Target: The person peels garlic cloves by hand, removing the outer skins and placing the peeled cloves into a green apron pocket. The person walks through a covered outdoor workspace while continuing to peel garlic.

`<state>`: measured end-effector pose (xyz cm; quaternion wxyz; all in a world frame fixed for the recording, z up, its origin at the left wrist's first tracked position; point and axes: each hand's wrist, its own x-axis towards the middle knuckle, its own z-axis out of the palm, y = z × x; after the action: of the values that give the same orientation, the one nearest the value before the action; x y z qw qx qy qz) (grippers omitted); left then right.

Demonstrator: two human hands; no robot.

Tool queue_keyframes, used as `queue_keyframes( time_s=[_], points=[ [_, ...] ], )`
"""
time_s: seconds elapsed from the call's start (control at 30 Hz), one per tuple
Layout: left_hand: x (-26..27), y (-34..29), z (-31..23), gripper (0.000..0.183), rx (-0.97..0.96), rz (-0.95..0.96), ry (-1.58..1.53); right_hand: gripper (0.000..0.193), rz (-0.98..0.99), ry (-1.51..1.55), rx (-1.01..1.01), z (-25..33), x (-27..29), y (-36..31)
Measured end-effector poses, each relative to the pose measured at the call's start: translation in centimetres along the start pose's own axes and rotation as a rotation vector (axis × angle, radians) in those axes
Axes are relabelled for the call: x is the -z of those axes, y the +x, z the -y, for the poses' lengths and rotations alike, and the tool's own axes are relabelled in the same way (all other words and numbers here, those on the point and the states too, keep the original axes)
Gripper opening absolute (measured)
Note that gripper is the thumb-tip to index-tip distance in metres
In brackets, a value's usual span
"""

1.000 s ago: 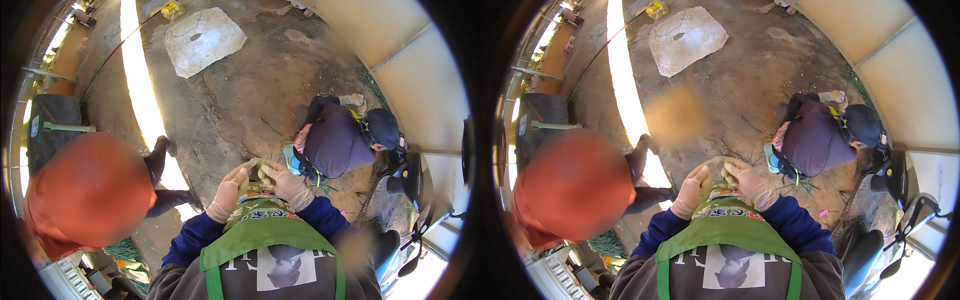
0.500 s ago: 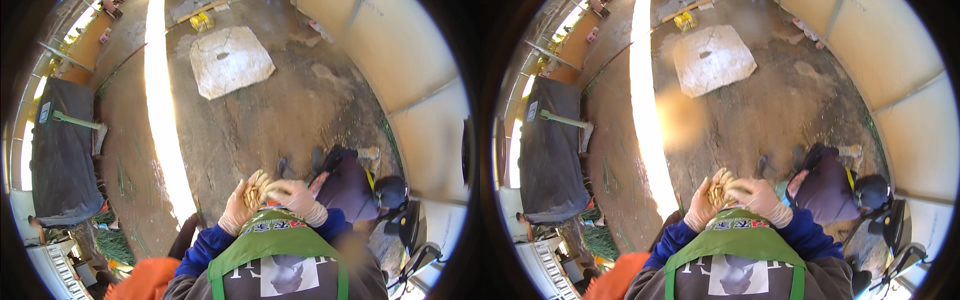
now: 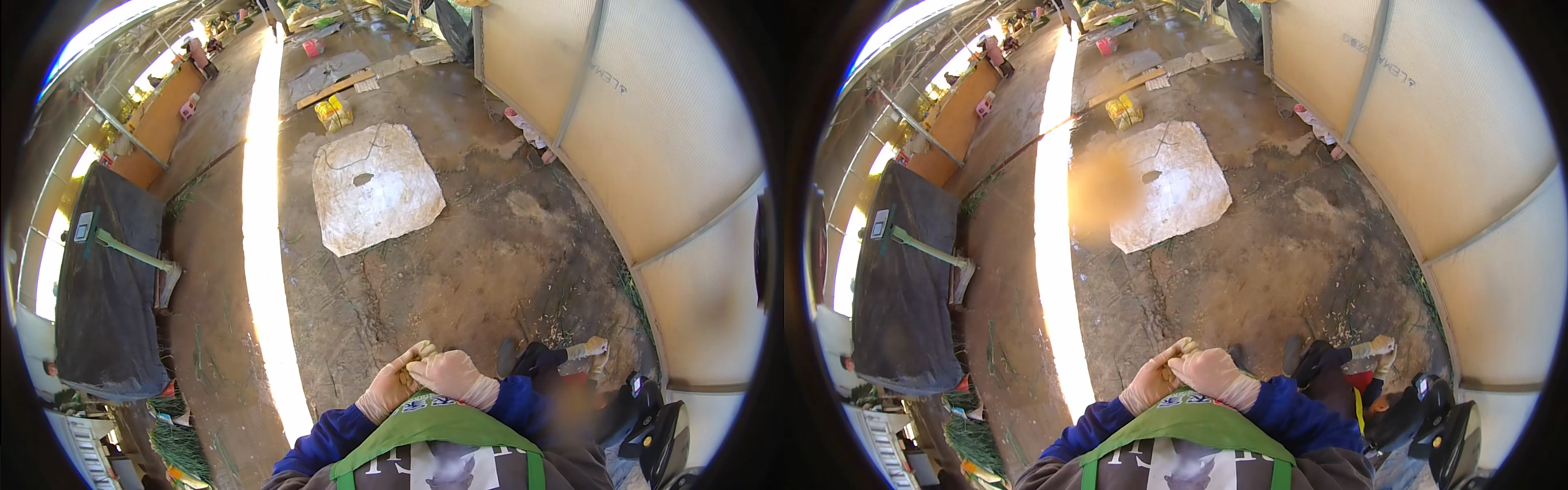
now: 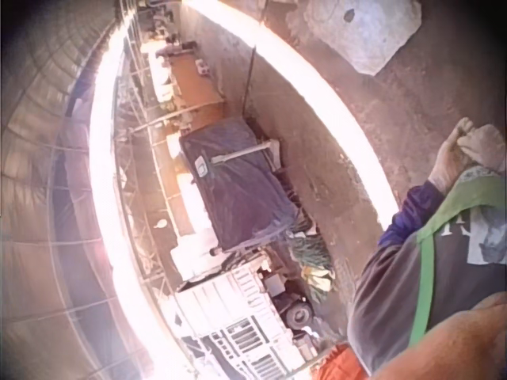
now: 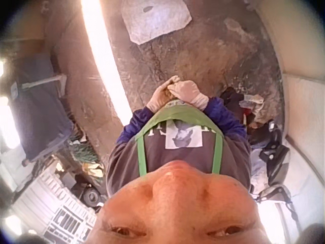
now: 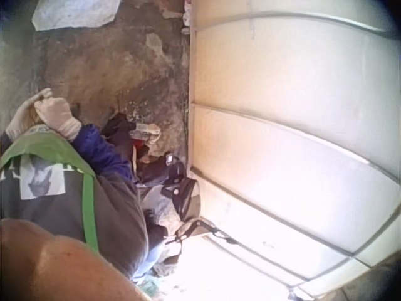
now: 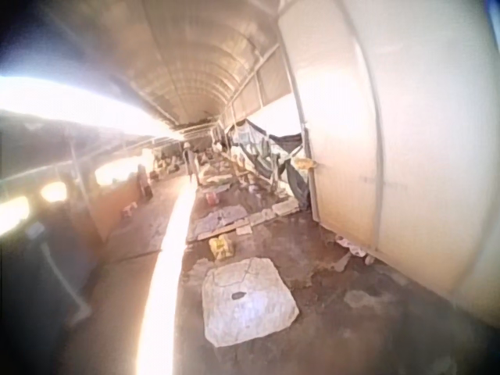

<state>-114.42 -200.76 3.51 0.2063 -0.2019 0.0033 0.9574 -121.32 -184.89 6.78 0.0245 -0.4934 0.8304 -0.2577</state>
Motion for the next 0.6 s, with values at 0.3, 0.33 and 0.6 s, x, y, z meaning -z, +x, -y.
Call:
queue_keyframes(
  time_s=[0.3,0.33,0.6],
  points=[
    [-2.9,10.7,-2.0,0.029,0.185,-0.221,0.278,0.016,-0.129,0.265,-0.404,-7.2,3.8,1.3],
    [-3.5,11.8,-2.5,0.027,0.244,-0.152,0.253,0.017,-0.172,0.298,-0.452,-8.0,4.3,1.6],
    [-10.5,21.7,-9.3,0.022,0.462,-0.310,0.497,0.016,-0.164,0.052,-0.596,-17.5,6.7,9.4]
  ],
)
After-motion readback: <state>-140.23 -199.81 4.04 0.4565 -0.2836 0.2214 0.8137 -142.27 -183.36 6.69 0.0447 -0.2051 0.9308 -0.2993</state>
